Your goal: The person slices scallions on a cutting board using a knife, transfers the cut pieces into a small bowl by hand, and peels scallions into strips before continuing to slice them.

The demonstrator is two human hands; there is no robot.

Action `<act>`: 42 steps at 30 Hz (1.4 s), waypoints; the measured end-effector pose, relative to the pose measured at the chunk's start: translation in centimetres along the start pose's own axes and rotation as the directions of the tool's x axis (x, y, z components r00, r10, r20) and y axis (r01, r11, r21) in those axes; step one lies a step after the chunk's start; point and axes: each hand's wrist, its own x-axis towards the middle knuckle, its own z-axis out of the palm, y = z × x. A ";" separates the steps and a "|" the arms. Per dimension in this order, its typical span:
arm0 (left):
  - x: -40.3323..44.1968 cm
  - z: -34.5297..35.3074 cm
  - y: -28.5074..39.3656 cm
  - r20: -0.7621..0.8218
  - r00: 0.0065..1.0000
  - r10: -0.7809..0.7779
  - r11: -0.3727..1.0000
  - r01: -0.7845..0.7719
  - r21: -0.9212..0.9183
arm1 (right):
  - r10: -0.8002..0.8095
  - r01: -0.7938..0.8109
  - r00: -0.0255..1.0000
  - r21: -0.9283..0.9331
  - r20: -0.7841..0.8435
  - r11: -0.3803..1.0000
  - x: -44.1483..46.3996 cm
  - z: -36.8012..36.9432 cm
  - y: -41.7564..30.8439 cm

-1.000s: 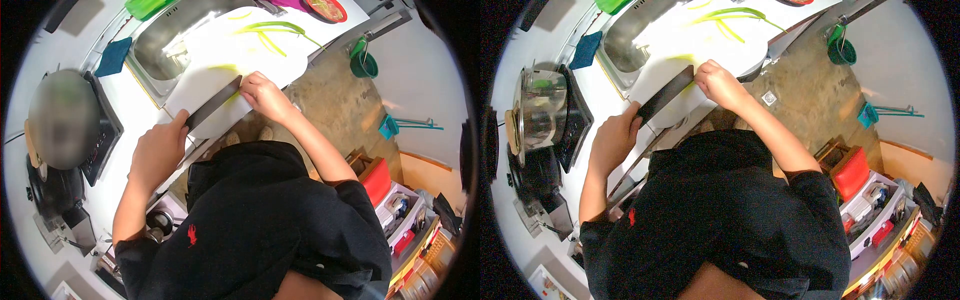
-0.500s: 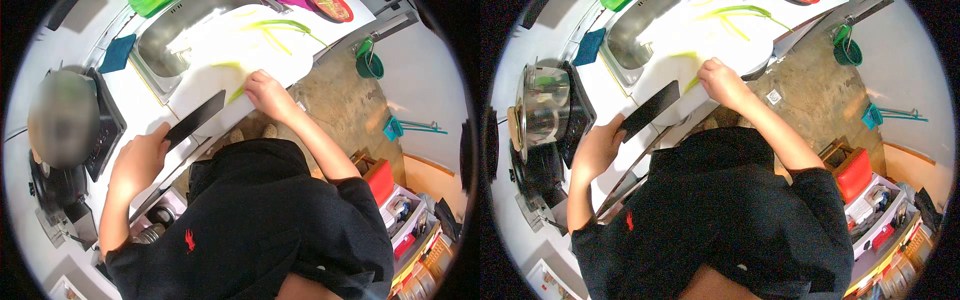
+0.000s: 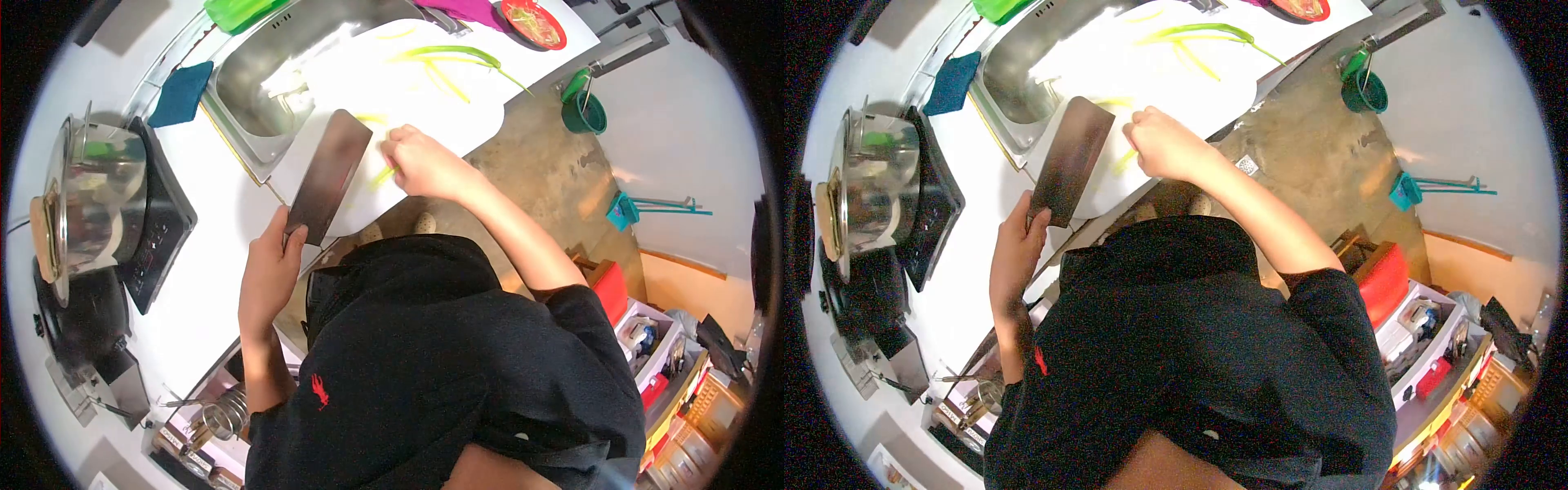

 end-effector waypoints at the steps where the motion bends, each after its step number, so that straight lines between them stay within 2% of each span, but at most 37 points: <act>1: 0.0 0.1 -0.4 -0.002 1.000 0.026 1.000 -0.026 0.003 | -0.001 0.001 1.000 -0.005 -0.008 1.000 0.0 0.1 -0.2; 4: -0.4 0.2 -0.7 -0.002 1.000 -0.011 1.000 0.011 -0.007 | -0.034 0.033 0.993 -0.011 -0.109 0.999 -0.6 0.6 -0.6; 7: -0.4 0.2 -0.7 -0.013 1.000 0.021 0.999 -0.021 -0.025 | -0.155 0.140 0.967 -0.085 -0.205 0.987 -1.6 0.8 -1.2; 10: 0.3 0.3 -0.6 -0.092 0.995 0.025 1.000 -0.024 0.014 | -0.223 0.198 0.963 -0.166 -0.149 0.966 -2.4 0.4 -1.5; 13: 1.9 -0.1 -0.2 -0.095 0.995 -0.041 0.999 0.042 0.018 | -0.248 0.220 0.959 -0.190 -0.139 0.957 -2.9 0.8 -1.1; 16: 4.6 0.8 -0.1 -0.214 0.975 0.063 0.990 -0.034 0.138 | -0.194 0.155 0.961 -0.197 -0.197 0.968 -3.0 1.0 -0.3; 19: 7.8 2.2 0.1 -0.266 0.940 0.215 0.963 -0.159 0.216 | -0.205 0.117 0.932 -0.289 -0.298 0.950 -2.8 0.8 0.4; 22: 9.9 3.5 1.9 -0.229 0.972 0.060 0.945 0.018 0.326 | -0.211 0.135 0.947 -0.295 -0.244 0.946 -2.9 1.0 0.4; 28: 11.6 6.3 0.7 -0.225 0.939 0.259 0.895 -0.147 0.420 | -0.175 0.111 0.948 -0.238 -0.267 0.965 -3.7 2.2 1.0; 31: 10.5 6.8 1.9 -0.169 0.964 0.205 0.884 -0.108 0.455 | -0.081 0.039 0.956 -0.151 -0.282 0.988 -4.3 2.3 -0.1; 34: 9.7 6.3 3.4 -0.183 0.968 0.171 0.848 -0.050 0.527 | -0.073 0.029 0.943 -0.138 -0.325 0.990 -4.9 2.6 -0.7; 37: 9.5 6.6 3.4 -0.291 0.811 0.507 0.767 -0.270 0.582 | -0.050 0.018 0.946 -0.105 -0.319 0.994 -5.2 2.4 -0.9; 40: 9.3 7.9 4.7 -0.111 0.793 0.599 0.800 -0.586 0.132 | -0.025 0.007 0.949 -0.058 -0.313 0.998 -5.3 2.0 -1.1; 42: 9.8 9.6 4.6 -0.049 0.816 0.577 0.814 -0.568 0.120 | -0.006 -0.005 0.961 -0.039 -0.275 0.999 -5.5 1.8 -1.1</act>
